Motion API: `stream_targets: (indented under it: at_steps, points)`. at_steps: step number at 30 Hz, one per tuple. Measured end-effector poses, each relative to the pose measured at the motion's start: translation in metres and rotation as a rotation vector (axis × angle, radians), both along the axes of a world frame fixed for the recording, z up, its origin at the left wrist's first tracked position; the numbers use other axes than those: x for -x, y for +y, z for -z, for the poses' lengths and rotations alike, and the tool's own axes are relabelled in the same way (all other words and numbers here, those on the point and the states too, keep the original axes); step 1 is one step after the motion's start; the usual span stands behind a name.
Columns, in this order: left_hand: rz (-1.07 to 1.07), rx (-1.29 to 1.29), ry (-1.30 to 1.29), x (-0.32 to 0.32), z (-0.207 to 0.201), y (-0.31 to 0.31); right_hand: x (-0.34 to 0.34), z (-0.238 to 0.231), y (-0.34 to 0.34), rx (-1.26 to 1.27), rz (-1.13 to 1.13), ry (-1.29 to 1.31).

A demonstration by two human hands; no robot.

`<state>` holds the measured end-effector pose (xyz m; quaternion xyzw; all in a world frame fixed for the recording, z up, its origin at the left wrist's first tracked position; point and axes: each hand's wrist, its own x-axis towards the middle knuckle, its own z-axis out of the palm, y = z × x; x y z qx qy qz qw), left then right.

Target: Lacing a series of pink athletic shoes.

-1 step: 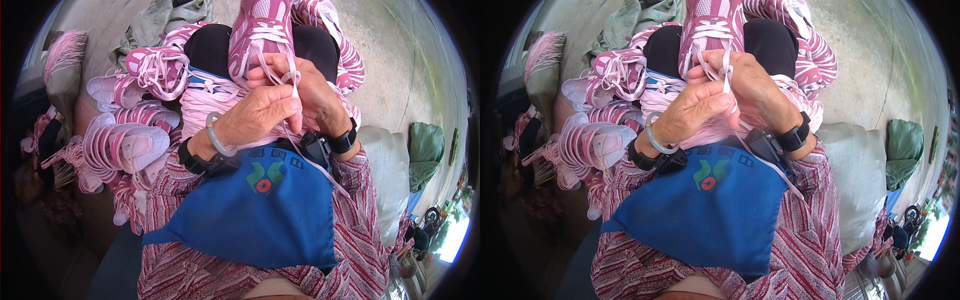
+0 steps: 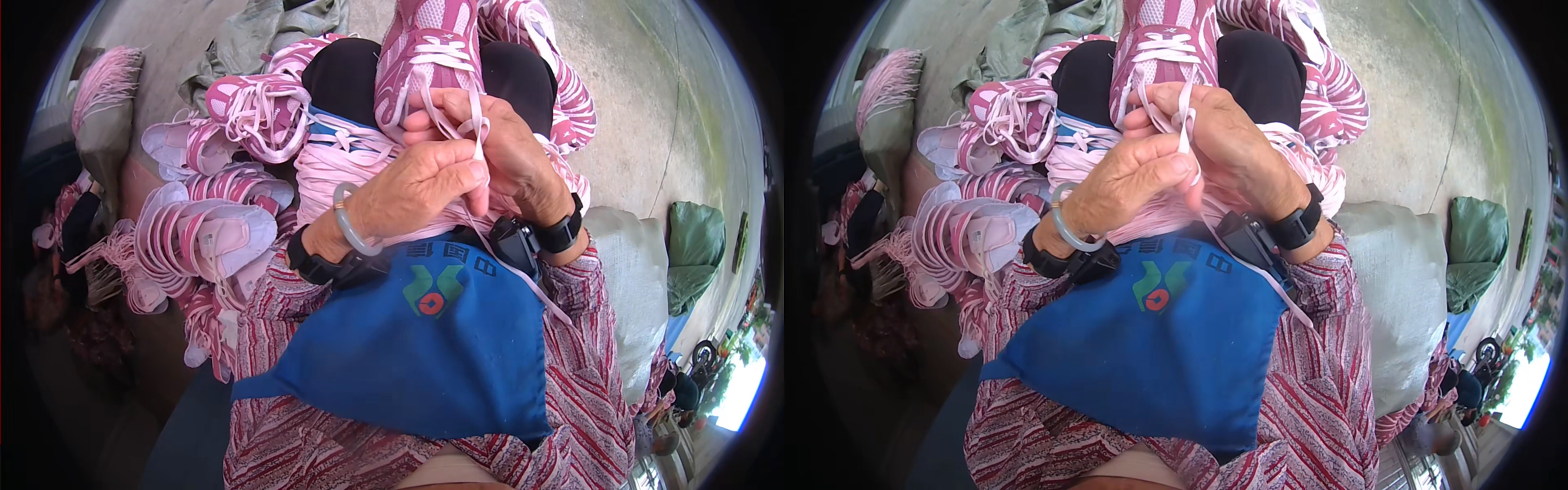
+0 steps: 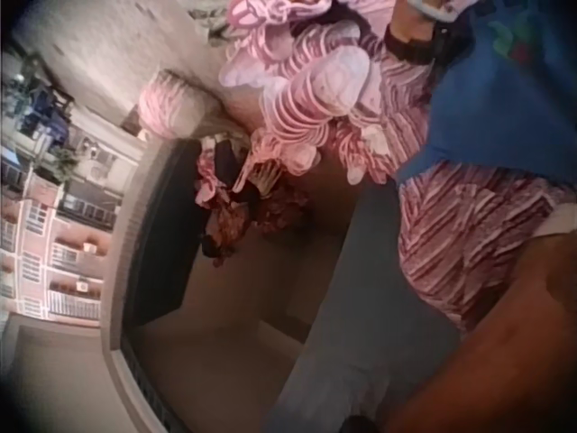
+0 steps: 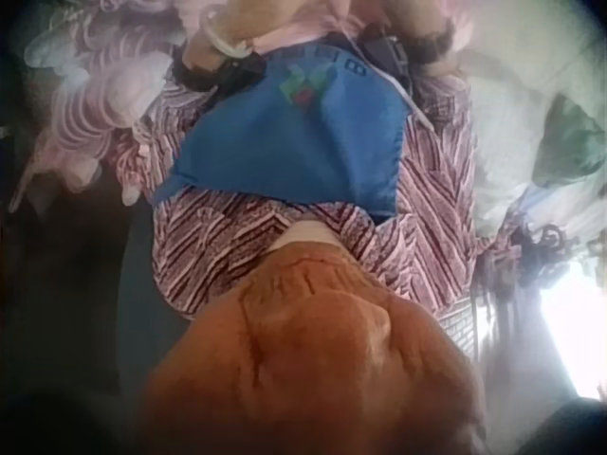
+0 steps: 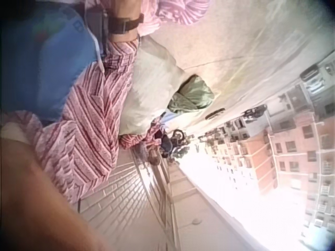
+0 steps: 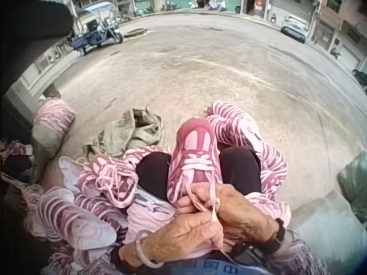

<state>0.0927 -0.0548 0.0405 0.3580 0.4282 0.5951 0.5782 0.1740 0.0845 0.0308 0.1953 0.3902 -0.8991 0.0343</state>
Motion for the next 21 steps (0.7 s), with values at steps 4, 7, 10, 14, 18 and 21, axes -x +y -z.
stream_targets:
  at_steps: [4, 7, 10, 14, 18, 21]
  points:
    - [0.062, 0.055, 0.010, 0.016, -0.010, -0.017, 0.003, 0.000, -0.004, 0.147, -0.042, -0.030]
    - [0.098, 0.086, -0.019, 0.012, -0.017, -0.021, 0.001, -0.008, -0.003, -0.266, -0.223, -0.047]
    - [0.150, 0.143, 0.122, 0.018, -0.015, -0.028, -0.011, -0.021, 0.010, -0.602, -0.167, -0.050]
    - [-0.217, -0.119, 0.164, 0.063, -0.001, -0.058, -0.032, -0.025, 0.031, -1.285, -0.162, 0.025]
    - [-0.461, -0.334, -0.305, 0.103, 0.011, -0.114, -0.041, -0.018, 0.051, -0.491, 0.103, 0.181]
    - [-0.651, -0.450, -0.410, 0.140, 0.012, -0.167, -0.036, -0.010, 0.074, 0.402, 0.325, 0.299]
